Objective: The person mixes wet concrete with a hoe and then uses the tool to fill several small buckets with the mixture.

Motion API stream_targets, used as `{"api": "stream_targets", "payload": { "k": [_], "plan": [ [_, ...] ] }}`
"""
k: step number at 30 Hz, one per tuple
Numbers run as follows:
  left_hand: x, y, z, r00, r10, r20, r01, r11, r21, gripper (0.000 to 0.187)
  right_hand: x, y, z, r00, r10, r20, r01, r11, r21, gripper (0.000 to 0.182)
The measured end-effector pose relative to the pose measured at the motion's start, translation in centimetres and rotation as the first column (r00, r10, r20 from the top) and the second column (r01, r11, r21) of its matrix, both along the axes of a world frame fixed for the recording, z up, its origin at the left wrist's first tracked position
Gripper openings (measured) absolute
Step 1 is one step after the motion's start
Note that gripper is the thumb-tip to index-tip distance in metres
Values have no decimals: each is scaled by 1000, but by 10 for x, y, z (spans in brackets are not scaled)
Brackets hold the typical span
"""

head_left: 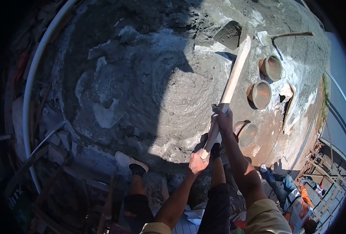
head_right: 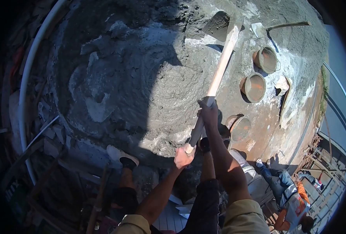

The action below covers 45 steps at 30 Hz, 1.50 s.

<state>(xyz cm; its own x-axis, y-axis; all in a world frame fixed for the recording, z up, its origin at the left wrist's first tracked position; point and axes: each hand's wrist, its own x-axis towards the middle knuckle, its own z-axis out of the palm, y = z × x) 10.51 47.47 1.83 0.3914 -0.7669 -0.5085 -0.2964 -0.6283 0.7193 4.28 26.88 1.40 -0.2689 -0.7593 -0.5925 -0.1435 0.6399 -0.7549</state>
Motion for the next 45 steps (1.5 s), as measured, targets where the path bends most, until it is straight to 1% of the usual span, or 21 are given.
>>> {"api": "stream_targets", "payload": {
  "k": [3,5,7,8,10,11,12,15,17,18,20,23,26,28,32,35,39,40,41,44,45],
  "plan": [
    [14,-164,-25,902,-248,-353,248,968,-45,27,-21,-125,-33,977,82,-196,-88,996,-20,32],
    [-1,-238,-35,891,-131,-435,214,965,149,28,-38,-194,-61,904,164,-396,-176,984,5,38],
    [-13,-265,-36,941,-153,-302,193,975,108,36,-42,-222,-62,702,401,-589,-340,915,218,31],
    [-15,-266,-30,950,-160,-268,213,960,180,39,-44,-223,-63,748,402,-528,-325,915,238,29],
    [-2,-215,-38,918,-256,-304,297,950,96,43,-49,-201,-84,662,552,-507,-409,833,372,30],
    [4,-188,-49,896,-330,-297,346,938,4,43,-46,-179,-92,651,495,-575,-428,866,260,30],
    [19,-163,-36,898,-208,-389,294,939,178,42,-49,-141,-104,644,433,-631,-440,884,158,33],
    [70,-82,-5,907,-203,-369,301,925,232,38,-35,-90,-125,649,432,-626,-338,901,272,32],
    [108,-38,17,929,-216,-301,298,918,260,34,-1,-43,-101,974,196,-117,-189,980,65,25],
    [127,-20,22,928,-211,-307,295,919,261,34,14,-24,-102,990,142,-6,-142,990,1,20],
    [161,11,28,946,-251,-203,296,927,229,32,57,4,-99,994,-51,-99,64,989,135,18],
    [182,44,40,953,-280,-113,298,932,204,29,80,43,-87,983,-178,40,162,954,253,15],
    [191,78,70,933,-236,-270,284,946,155,27,94,80,-43,995,18,99,-36,982,185,11],
    [184,116,80,953,-197,-231,226,968,108,30,134,90,18,987,-149,60,111,901,420,10],
    [158,150,120,940,-6,-342,153,902,404,29,106,141,22,986,-147,74,106,910,401,11],
    [116,178,110,931,-116,-345,236,913,331,27,75,151,37,992,-119,37,96,915,391,15],
    [58,94,53,904,-135,-406,186,979,88,21,27,54,31,997,-74,-23,77,972,223,12],
    [39,59,22,851,-145,-505,153,988,-25,23,11,19,17,996,-62,-65,65,997,41,15],
    [36,2,23,877,-114,-467,146,989,34,24,-22,-24,-15,991,106,-85,-105,994,17,17],
    [-1,-120,-21,852,-154,-501,144,988,-58,35,-58,-140,-49,974,140,-179,-147,989,-31,14],
    [-13,-155,-32,779,-134,-612,231,970,81,41,-85,-170,-74,918,238,-318,-255,967,-13,26]
  ]
}}
